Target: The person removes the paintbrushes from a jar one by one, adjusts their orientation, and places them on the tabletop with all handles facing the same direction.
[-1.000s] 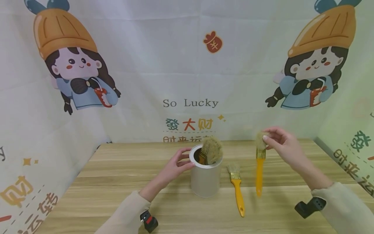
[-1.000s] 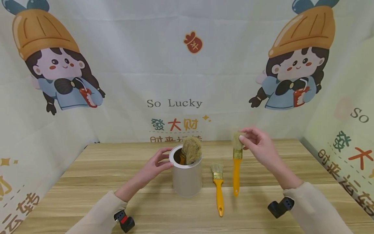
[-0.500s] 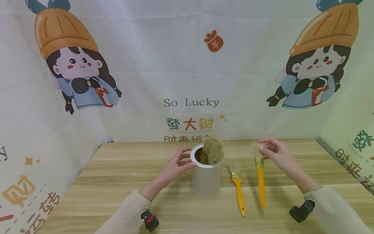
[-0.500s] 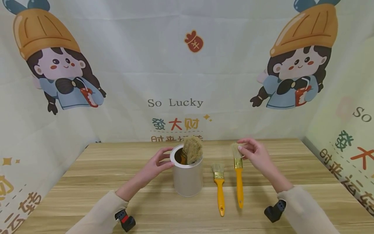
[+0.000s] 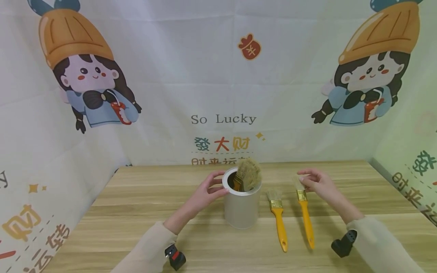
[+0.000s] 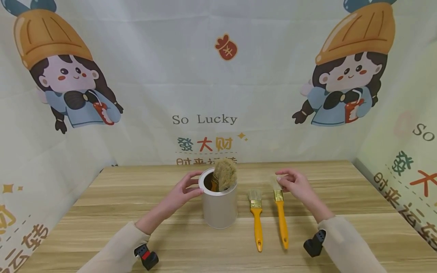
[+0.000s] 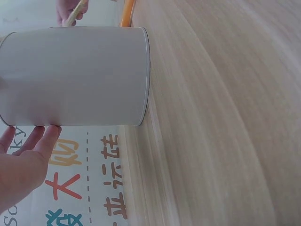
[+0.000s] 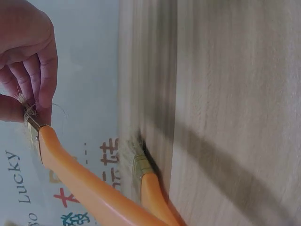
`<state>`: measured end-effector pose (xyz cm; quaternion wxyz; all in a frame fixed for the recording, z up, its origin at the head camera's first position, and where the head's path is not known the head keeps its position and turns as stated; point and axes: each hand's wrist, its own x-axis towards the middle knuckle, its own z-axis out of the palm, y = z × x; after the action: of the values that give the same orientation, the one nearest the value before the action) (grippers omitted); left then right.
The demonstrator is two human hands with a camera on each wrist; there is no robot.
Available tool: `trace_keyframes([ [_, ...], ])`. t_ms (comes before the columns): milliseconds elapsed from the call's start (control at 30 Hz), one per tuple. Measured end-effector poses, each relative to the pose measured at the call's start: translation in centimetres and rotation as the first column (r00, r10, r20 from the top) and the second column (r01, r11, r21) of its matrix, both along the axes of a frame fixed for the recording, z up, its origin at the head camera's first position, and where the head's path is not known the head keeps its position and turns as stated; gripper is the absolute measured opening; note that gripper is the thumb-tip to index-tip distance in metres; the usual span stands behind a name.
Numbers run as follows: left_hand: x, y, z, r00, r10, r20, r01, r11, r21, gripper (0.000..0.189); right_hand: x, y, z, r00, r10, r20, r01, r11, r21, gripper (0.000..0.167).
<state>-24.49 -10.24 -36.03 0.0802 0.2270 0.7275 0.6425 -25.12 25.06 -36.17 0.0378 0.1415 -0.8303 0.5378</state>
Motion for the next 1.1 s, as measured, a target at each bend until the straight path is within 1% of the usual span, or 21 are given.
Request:
trace_keyframes([
  [100, 0.1, -0.1, 0.0, 1.0, 0.005, -0.001, -0.005, 1.0, -0.004, 0.054, -0.3, 0.1, -0.4, 1.0, -0.007, 0.026, 0.007, 1.0, -0.011, 0.038],
  [233, 0.1, -0.1, 0.0, 1.0, 0.0, 0.002, 0.0, 1.0, -0.001, 0.054, -0.7, 0.3, -0.9, 0.999, -0.016, 0.049, 0.017, 1.0, -0.017, 0.039],
  [267, 0.3, 0.0, 0.3, 1.0, -0.003, 0.005, 0.003, 1.0, -0.001, 0.053, -0.7, 0.3, -1.0, 0.999, -0.013, 0.053, 0.014, 1.0, -0.017, 0.038],
  [400, 0.2, 0.0, 0.3, 1.0, -0.011, 0.004, 0.011, 1.0, -0.008, 0.053, -1.0, 0.3, -1.6, 0.998, -0.005, 0.064, 0.007, 1.0, -0.018, 0.037],
  [467, 0.1, 0.0, 0.3, 1.0, -0.013, 0.004, 0.013, 1.0, -0.009, 0.053, -1.2, 0.2, -2.0, 0.997, -0.005, 0.075, 0.006, 1.0, -0.021, 0.036],
  [500, -0.1, 0.0, 0.0, 1.0, -0.013, 0.0, 0.013, 1.0, -0.007, 0.053, -1.4, 0.2, -2.2, 0.996, -0.009, 0.084, 0.011, 1.0, -0.023, 0.036],
  [700, -0.2, -0.1, -0.2, 1.0, -0.011, -0.004, 0.011, 1.0, 0.003, 0.054, -1.9, 0.2, -3.2, 0.991, -0.012, 0.135, 0.016, 0.999, -0.031, 0.033],
  [1000, -0.1, -0.1, -0.1, 1.0, -0.015, -0.004, 0.015, 1.0, -0.002, 0.053, -1.9, 0.0, -3.9, 0.983, -0.019, 0.18, 0.014, 1.0, 0.027, 0.035],
  [1100, 0.0, -0.1, 0.0, 1.0, -0.011, -0.004, 0.011, 1.0, -0.001, 0.053, -2.0, -0.1, -4.1, 0.982, -0.015, 0.189, 0.009, 0.999, 0.032, 0.035],
])
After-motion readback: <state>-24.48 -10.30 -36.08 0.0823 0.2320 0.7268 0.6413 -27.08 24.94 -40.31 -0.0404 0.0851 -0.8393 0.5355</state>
